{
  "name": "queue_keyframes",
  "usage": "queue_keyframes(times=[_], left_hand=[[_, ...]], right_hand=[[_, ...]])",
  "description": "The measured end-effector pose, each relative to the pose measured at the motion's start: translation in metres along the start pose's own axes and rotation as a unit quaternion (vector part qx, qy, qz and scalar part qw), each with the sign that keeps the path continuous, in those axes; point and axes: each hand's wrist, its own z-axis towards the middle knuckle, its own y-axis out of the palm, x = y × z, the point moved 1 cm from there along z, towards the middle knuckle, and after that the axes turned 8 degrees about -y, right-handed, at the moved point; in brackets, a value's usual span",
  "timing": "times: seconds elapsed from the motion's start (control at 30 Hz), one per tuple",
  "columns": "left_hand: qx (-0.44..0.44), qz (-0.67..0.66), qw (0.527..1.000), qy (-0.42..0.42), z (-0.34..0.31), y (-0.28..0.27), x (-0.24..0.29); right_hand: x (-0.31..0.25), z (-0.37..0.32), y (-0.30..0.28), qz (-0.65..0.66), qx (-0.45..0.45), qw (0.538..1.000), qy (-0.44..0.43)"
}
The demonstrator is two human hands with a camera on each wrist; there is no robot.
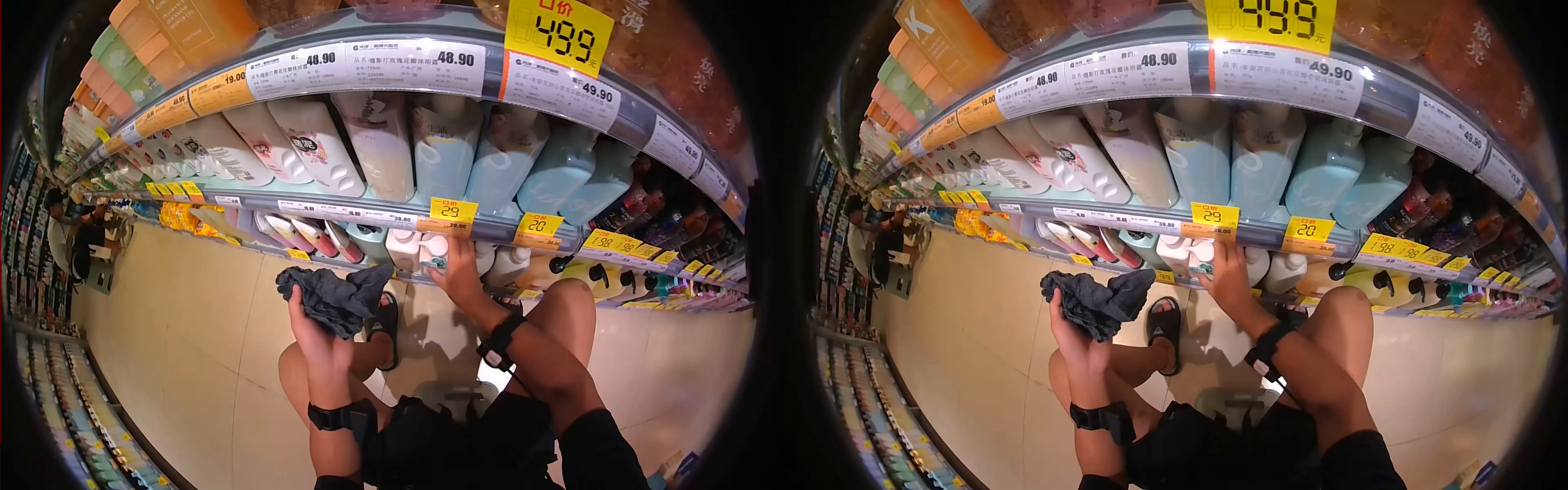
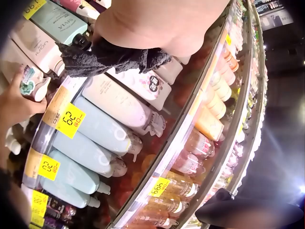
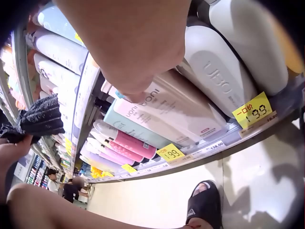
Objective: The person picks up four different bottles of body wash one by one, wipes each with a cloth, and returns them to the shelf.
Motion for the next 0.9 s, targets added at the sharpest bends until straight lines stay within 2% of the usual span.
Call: queue_keyframes(times=[0.07,0.1,0.2,0.27,0.37,0.43,0.5,0.53,0.57,0.63,0.67,0.7,0.77,0.83,0.9], left_hand=[[0.025,0.005,1.000,-0.002,-0.010,0.005,0.001],[0.021,-0.002,1.000,-0.001,0.007,0.001,-0.001],[0.033,0.004,0.999,0.001,0.005,0.002,-0.001],[0.035,0.009,0.999,0.009,0.005,0.001,-0.001],[0.020,0.035,0.999,0.017,0.006,-0.002,0.001],[0.020,0.035,0.999,0.018,0.004,0.002,0.000],[0.021,0.038,0.999,0.021,0.002,0.002,-0.003],[0.033,0.064,0.997,0.015,0.002,0.001,-0.005],[0.044,0.088,0.995,0.007,0.002,0.001,-0.009],[0.060,0.158,0.986,-0.005,0.009,-0.008,-0.023],[0.069,0.180,0.981,-0.032,0.013,-0.018,-0.031],[0.078,0.204,0.974,-0.057,0.014,-0.021,-0.038],[0.084,0.245,0.962,-0.090,0.014,-0.024,-0.049],[0.061,0.197,0.945,-0.254,0.004,-0.011,-0.057],[0.020,0.210,0.925,-0.316,0.001,-0.017,-0.068]], right_hand=[[-0.007,-0.009,-0.003,0.011,-0.035,0.999,0.004],[0.006,0.000,0.008,0.005,-0.036,0.999,-0.001],[0.008,-0.004,0.011,0.050,-0.029,0.997,-0.046],[0.004,0.000,0.005,0.025,-0.072,0.994,-0.079],[-0.013,-0.006,-0.005,0.066,-0.012,0.990,-0.127],[-0.035,0.006,-0.040,0.091,-0.004,0.987,-0.135],[-0.054,0.016,-0.079,0.148,0.010,0.984,-0.102],[-0.056,0.018,-0.091,0.219,-0.011,0.974,-0.064],[-0.061,0.021,-0.100,0.219,-0.006,0.974,-0.064],[-0.070,0.025,-0.120,0.420,0.079,0.904,-0.017],[-0.074,0.027,-0.131,0.450,0.078,0.889,0.026],[-0.076,0.028,-0.139,0.448,0.084,0.889,0.028],[-0.076,0.032,-0.150,0.511,0.078,0.856,0.033],[-0.071,0.031,-0.150,0.527,0.095,0.843,0.038],[-0.075,0.034,-0.153,0.647,0.084,0.747,0.130]])
